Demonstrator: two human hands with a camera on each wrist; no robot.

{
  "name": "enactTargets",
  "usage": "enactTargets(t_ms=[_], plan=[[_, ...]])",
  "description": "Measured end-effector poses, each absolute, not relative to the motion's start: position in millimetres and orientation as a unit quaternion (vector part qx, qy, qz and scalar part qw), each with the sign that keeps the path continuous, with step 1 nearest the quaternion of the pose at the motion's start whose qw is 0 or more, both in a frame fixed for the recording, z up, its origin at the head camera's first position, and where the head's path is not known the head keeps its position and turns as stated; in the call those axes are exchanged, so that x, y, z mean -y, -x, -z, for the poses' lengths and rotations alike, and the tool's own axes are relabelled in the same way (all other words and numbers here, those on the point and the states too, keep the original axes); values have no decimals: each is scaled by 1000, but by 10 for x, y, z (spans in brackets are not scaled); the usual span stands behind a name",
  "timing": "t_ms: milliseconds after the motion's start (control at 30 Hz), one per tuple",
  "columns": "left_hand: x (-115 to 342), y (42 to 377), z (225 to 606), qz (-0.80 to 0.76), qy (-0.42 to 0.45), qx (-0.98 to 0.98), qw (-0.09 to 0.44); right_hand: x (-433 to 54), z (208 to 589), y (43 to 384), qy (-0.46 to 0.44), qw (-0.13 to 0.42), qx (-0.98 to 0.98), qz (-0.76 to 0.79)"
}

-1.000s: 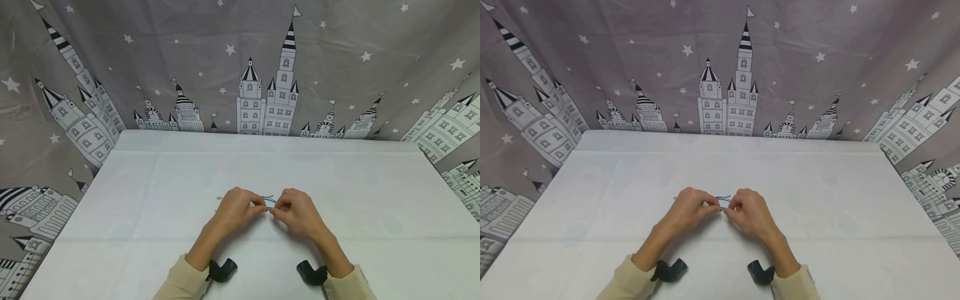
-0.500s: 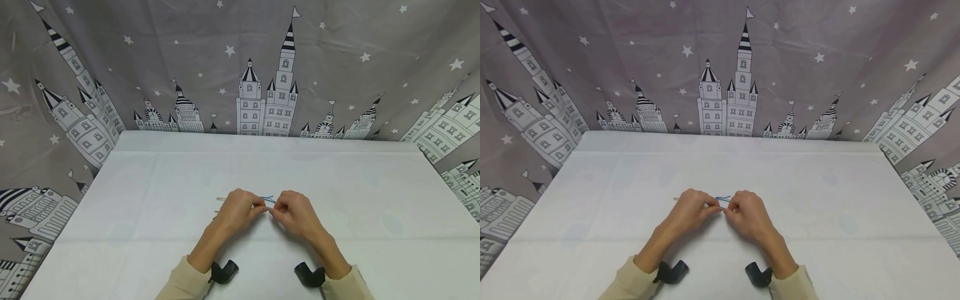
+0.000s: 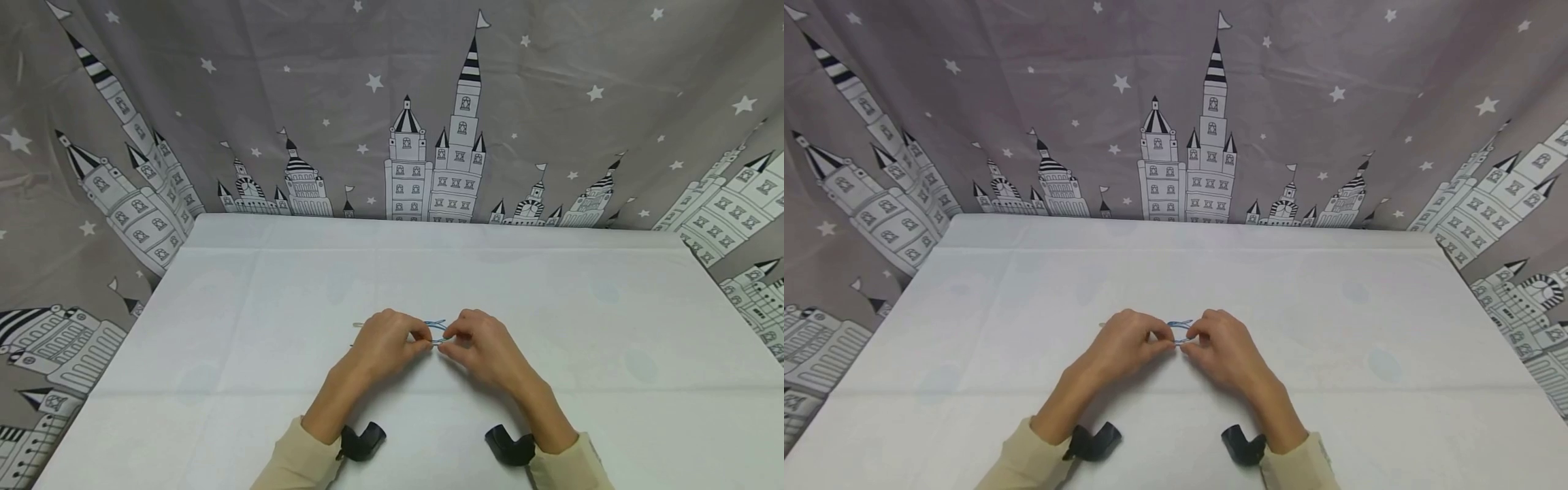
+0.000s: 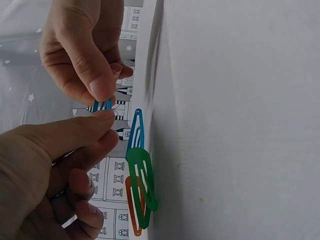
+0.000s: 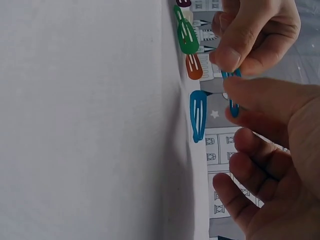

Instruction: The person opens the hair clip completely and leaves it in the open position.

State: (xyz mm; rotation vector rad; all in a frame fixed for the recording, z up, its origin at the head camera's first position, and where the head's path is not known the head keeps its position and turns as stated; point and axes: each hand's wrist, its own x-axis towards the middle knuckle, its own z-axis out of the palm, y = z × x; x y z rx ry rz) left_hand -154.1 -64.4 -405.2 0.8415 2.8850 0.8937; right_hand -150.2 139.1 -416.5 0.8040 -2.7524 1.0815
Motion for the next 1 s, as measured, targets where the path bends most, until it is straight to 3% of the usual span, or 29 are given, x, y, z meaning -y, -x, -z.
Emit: enactTargets(t_ms=[467,1000], plan=[[679,1554,4052,-293,-270,-917,14,-1435,4154,1504,-268,1,897,-352],[717,1566,4077,-303,-265,-914,51,-1443,4171,1512,-257,10,901,-349]])
